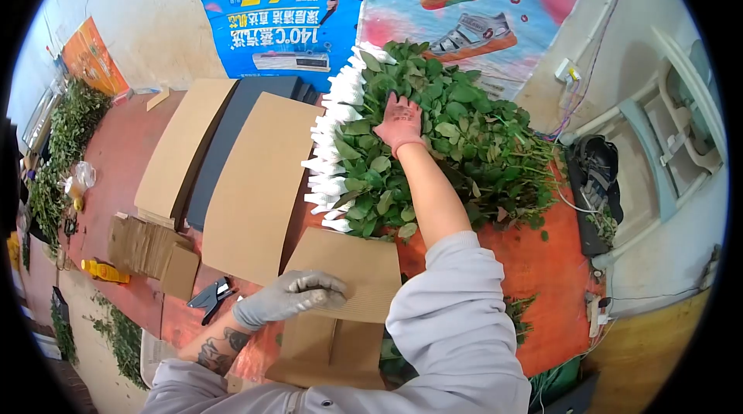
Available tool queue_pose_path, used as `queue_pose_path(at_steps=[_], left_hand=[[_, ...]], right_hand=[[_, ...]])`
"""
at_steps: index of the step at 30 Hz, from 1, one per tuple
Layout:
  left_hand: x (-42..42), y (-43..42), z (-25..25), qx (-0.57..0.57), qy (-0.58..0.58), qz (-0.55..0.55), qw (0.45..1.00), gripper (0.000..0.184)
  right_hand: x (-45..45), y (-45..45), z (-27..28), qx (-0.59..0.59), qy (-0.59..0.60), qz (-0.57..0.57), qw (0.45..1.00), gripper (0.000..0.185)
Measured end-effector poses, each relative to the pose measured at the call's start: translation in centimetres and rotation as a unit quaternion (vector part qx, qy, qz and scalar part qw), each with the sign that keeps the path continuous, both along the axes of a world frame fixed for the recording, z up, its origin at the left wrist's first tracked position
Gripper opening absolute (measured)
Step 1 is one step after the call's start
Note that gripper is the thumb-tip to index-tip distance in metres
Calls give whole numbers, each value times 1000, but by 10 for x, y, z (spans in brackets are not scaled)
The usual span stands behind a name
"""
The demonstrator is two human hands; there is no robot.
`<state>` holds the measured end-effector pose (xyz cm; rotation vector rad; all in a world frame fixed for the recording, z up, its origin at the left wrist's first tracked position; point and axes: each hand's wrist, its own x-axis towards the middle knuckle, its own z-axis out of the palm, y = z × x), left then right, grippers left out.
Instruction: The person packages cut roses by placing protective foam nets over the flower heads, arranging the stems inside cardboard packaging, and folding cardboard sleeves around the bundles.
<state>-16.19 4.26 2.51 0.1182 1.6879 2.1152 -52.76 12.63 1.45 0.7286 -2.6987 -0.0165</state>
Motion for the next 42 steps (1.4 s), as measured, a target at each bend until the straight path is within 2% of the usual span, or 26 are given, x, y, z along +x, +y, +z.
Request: queue_pose_path(at_steps=[2, 3, 6, 7, 11, 14, 16, 18, 20, 22, 24, 26, 27, 28, 30, 31, 32, 33, 34, 35, 36, 37, 38, 40, 41, 42], left_hand=[[2, -2, 0, 11, -15, 6, 1000, 45], [2, -4, -1, 26, -19, 10, 999, 45], [1, -6, -2, 46, -20, 15, 999, 45], [-2, -6, -2, 49, -17, 15, 999, 46], [-10, 5, 10, 58, -13, -5, 998, 46], [-22, 8, 26, 2, 33, -32, 999, 45], [-37, 7, 25, 4, 25, -43, 999, 45], [-59, 2, 34, -31, 76, -53, 995, 50], [-79, 5, 40, 71, 17, 8, 997, 53], [-105, 7, 41, 124, -8, 62, 990, 52], [-129, 13, 45, 168, -23, 98, 981, 52], [-151, 22, 47, 191, -6, 131, 973, 56], [-163, 31, 50, 118, 0, 185, 976, 65], [-181, 34, 44, -13, 102, 248, 963, 74], [-208, 46, 50, 20, 221, 297, 929, 76], [-214, 47, 59, 28, 229, 236, 944, 67], [-218, 49, 68, 36, 236, 174, 955, 58], [-219, 53, 75, 78, 207, 182, 958, 48], [-227, 56, 69, 75, 254, 188, 946, 50], [-218, 54, 80, -6, 258, 165, 952, 50], [-208, 46, 92, -87, 262, 141, 951, 49], [-218, 37, 73, -84, 293, 128, 944, 54], [-210, 30, 74, -164, 402, 184, 882, 57], [-229, -4, 29, -328, 361, 193, 852, 58], [-230, -19, 12, -415, 285, 184, 844, 60], [-230, -32, -5, -495, 206, 172, 826, 62]], right_hand=[[-8, -3, -2, -7, -146, -33, 989, 85], [-14, -5, 0, 7, -178, -30, 984, 84], [-4, -6, 8, 80, -171, -43, 981, 81], [-10, -8, -6, 67, -132, -40, 988, 76], [-8, 2, -4, 75, -137, 5, 988, 64], [-6, 17, 7, 33, -184, 76, 980, 58], [-2, 37, 28, -44, -183, 123, 974, 54], [3, 55, 41, -145, -174, 105, 968, 58], [19, 71, 67, -173, -183, 96, 963, 60], [20, 94, 65, -228, -83, 123, 962, 62], [10, 108, 61, -217, -67, 114, 967, 64], [26, 117, 72, -333, -79, 109, 933, 67], [37, 122, 83, -366, -150, 102, 913, 69], [41, 123, 81, -365, -146, 98, 914, 69], [43, 129, 62, -361, -128, 86, 920, 71], [19, 133, 34, -400, -176, 167, 884, 74], [50, 128, 54, -324, -168, 104, 925, 79], [61, 123, 61, -301, -194, 65, 931, 80], [65, 124, 64, -277, -222, 25, 934, 82], [65, 126, 62, -249, -160, 35, 954, 81], [62, 140, 68, -251, -155, 82, 952, 78], [44, 151, 62, -255, -131, 114, 951, 77], [36, 161, 60, -258, -110, 148, 948, 75], [43, 178, 53, -428, -159, 144, 878, 71], [39, 185, 42, -481, -106, 123, 862, 66], [44, 190, 41, -535, -139, 135, 822, 63]])
